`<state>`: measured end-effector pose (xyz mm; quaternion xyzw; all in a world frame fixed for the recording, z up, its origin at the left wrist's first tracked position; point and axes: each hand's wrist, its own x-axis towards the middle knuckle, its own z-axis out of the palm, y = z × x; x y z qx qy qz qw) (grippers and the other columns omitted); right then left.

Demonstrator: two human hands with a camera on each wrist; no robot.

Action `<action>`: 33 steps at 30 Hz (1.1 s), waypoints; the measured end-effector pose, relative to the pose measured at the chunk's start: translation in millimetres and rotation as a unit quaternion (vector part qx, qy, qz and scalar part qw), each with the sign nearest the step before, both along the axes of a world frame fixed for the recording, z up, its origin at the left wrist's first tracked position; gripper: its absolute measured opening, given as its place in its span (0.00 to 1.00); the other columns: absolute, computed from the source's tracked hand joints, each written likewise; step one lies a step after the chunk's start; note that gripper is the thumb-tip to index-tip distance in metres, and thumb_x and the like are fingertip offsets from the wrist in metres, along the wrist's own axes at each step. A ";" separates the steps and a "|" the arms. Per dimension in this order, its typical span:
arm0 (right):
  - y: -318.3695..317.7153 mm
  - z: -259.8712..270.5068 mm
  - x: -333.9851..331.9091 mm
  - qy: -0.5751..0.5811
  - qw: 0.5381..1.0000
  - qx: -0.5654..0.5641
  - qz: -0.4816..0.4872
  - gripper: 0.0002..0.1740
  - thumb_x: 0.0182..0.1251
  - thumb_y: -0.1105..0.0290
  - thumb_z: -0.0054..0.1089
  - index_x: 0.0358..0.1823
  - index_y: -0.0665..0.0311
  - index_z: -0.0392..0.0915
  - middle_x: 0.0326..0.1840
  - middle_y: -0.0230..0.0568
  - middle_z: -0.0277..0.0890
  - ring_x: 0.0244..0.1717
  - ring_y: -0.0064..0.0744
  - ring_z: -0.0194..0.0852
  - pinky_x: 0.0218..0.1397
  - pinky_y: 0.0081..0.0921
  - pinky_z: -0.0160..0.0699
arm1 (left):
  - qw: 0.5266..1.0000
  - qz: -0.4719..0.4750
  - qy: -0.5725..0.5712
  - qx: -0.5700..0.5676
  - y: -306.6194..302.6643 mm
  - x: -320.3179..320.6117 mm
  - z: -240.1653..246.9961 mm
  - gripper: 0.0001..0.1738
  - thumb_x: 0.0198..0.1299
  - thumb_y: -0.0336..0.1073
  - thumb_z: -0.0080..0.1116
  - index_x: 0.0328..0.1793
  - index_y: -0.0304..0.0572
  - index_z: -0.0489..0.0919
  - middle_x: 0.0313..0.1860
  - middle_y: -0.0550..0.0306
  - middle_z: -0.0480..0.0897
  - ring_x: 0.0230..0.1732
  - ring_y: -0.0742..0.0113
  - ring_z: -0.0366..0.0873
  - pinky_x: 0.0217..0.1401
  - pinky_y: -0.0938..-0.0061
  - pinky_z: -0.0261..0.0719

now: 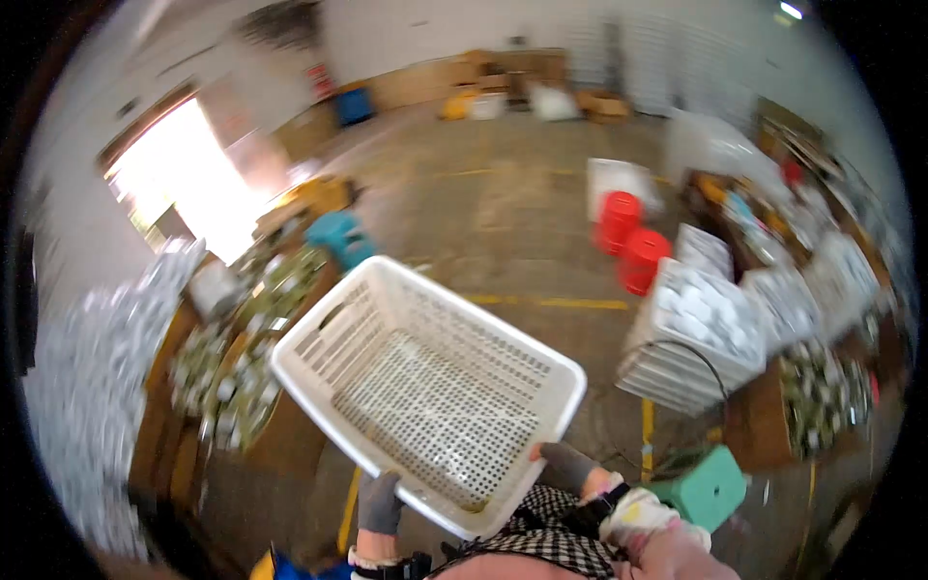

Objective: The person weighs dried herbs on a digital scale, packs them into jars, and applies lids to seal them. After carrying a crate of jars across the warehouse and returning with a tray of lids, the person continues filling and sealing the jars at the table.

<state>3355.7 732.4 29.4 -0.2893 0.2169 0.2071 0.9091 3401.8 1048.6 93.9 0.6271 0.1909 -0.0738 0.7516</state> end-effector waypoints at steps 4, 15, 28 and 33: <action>7.3 -93.4 -18.6 0.030 0.994 0.025 -0.105 0.25 0.60 0.79 0.58 0.61 0.66 0.75 0.56 0.47 0.78 0.56 0.43 0.77 0.60 0.42 0.81 | 0.995 -0.093 0.009 -0.038 -2.0 49.4 5.1 0.31 0.56 0.20 0.51 0.69 0.27 0.64 0.52 0.41 0.74 0.47 0.48 0.81 0.47 0.55 0.89; -113.5 -33.0 145.9 0.009 0.982 -0.071 -0.173 0.30 0.58 0.71 0.67 0.64 0.63 0.75 0.60 0.41 0.79 0.60 0.39 0.74 0.60 0.37 0.77 | 0.935 -0.331 0.111 0.061 -107.6 304.3 -40.0 0.15 0.63 0.33 0.59 0.54 0.34 0.76 0.48 0.46 0.79 0.46 0.51 0.83 0.48 0.56 0.89; -268.3 -51.0 245.2 0.097 0.871 -0.079 -0.476 0.20 0.73 0.71 0.62 0.63 0.68 0.76 0.54 0.43 0.81 0.51 0.35 0.83 0.55 0.33 0.85 | 0.876 -0.369 0.308 -0.040 -417.1 589.7 -219.9 0.07 0.64 0.36 0.56 0.43 0.42 0.76 0.45 0.47 0.78 0.48 0.44 0.80 0.46 0.41 0.87; -277.4 -150.2 259.2 0.194 0.800 -0.062 -0.564 0.16 0.76 0.71 0.53 0.60 0.66 0.80 0.46 0.37 0.83 0.39 0.25 0.79 0.42 0.22 0.79 | 0.841 -0.343 0.418 -0.030 -561.3 677.4 -361.0 0.09 0.64 0.38 0.61 0.43 0.40 0.77 0.39 0.47 0.80 0.39 0.51 0.82 0.35 0.48 0.88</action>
